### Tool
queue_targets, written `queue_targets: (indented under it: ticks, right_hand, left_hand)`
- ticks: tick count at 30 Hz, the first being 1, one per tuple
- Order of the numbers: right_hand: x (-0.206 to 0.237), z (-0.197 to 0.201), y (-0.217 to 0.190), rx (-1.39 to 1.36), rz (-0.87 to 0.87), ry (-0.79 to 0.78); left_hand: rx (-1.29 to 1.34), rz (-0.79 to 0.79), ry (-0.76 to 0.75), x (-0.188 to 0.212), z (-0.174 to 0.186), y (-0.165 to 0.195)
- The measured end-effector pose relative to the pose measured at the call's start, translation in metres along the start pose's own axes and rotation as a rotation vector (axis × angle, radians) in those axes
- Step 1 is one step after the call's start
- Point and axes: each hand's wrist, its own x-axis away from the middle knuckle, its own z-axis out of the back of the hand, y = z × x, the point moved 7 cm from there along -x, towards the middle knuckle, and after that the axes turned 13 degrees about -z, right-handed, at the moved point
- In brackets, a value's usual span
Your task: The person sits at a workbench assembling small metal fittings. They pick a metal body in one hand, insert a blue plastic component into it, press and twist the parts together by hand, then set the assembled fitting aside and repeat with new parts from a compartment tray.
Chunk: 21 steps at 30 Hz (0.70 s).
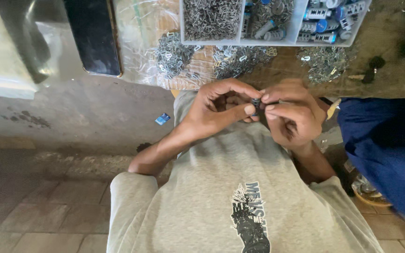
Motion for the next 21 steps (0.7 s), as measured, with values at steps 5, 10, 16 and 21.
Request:
queue_targets:
  ticks: [5,10,16,21]
  right_hand:
    - [0.002,-0.003,0.002,0.051,-0.012,-0.048]
    - [0.010,-0.002,0.007,0.081,-0.124,-0.103]
    - [0.009,-0.004,0.007,0.056,-0.099,-0.097]
    - [0.013,-0.004,-0.005,0.166,0.208,-0.049]
  left_hand:
    - [0.005,-0.027,-0.025,0.000,0.000,0.006]
    - [-0.007,-0.008,-0.014,-0.001,0.004,0.008]
    - [-0.035,0.003,-0.029,-0.002,0.005,0.008]
    - [-0.133,0.006,-0.032,-0.005,0.005,0.005]
